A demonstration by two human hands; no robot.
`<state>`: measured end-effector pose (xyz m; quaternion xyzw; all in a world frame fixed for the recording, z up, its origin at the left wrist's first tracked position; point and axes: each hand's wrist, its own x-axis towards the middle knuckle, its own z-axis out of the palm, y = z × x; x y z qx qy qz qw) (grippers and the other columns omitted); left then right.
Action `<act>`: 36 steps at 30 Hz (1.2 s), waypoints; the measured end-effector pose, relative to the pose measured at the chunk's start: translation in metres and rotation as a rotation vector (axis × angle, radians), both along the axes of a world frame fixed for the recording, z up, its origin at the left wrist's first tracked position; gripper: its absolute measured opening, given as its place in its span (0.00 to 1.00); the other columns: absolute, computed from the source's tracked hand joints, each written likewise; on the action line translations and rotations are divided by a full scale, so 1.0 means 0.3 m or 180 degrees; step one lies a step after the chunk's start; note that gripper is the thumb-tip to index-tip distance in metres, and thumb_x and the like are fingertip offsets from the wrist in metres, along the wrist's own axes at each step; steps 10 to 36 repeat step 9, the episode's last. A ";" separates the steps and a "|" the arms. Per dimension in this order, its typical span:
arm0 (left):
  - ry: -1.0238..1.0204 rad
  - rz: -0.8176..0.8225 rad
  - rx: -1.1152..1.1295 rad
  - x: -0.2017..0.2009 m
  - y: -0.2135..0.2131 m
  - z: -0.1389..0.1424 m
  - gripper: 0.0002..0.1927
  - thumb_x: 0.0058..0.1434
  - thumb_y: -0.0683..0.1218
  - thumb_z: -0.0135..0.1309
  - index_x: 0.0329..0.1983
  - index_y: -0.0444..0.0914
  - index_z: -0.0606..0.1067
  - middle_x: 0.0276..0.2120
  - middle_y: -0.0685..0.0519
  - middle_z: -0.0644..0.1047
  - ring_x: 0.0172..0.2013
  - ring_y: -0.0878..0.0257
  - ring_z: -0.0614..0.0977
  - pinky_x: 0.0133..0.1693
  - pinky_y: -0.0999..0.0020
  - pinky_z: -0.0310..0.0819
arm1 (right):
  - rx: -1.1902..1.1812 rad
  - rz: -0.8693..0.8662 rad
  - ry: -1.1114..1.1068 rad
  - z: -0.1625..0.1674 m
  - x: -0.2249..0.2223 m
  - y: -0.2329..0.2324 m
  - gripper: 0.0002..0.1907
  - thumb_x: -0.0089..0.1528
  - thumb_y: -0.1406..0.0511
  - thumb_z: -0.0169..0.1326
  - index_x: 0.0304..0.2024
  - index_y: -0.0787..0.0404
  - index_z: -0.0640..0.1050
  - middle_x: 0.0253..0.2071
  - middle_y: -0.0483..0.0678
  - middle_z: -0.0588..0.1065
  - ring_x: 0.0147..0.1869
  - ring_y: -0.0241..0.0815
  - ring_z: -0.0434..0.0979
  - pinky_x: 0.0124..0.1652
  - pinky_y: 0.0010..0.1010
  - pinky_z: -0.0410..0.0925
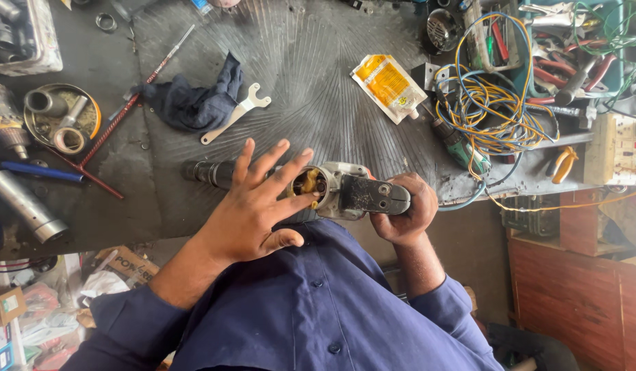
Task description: The person cleans a red and grey rotary hammer drill with a dark cloth, then organizes its power cord. They use a screwdriver to remove the rear motor cover, inspect the internal components, and apply a yellow lubricant from a packet into the motor housing before placing the cover back on the tool.
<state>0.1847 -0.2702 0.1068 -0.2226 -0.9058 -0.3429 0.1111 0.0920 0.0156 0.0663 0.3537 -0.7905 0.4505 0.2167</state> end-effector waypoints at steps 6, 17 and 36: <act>-0.0453 -0.0171 0.0533 -0.001 -0.027 -0.070 0.46 0.66 0.78 0.19 0.59 0.52 0.81 0.77 0.40 0.52 0.76 0.33 0.45 0.71 0.31 0.27 | -0.0039 0.0011 -0.0020 -0.006 0.014 0.007 0.18 0.58 0.60 0.61 0.42 0.66 0.72 0.31 0.53 0.76 0.32 0.48 0.79 0.36 0.34 0.71; -0.0477 -0.0190 0.0416 0.004 -0.055 -0.101 0.45 0.65 0.79 0.19 0.63 0.55 0.79 0.78 0.40 0.49 0.77 0.33 0.42 0.71 0.32 0.27 | -0.0049 0.0005 0.0019 -0.008 0.006 0.007 0.19 0.59 0.60 0.61 0.43 0.67 0.72 0.31 0.54 0.76 0.32 0.49 0.79 0.36 0.34 0.71; -0.0477 -0.0190 0.0416 0.004 -0.055 -0.101 0.45 0.65 0.79 0.19 0.63 0.55 0.79 0.78 0.40 0.49 0.77 0.33 0.42 0.71 0.32 0.27 | -0.0049 0.0005 0.0019 -0.008 0.006 0.007 0.19 0.59 0.60 0.61 0.43 0.67 0.72 0.31 0.54 0.76 0.32 0.49 0.79 0.36 0.34 0.71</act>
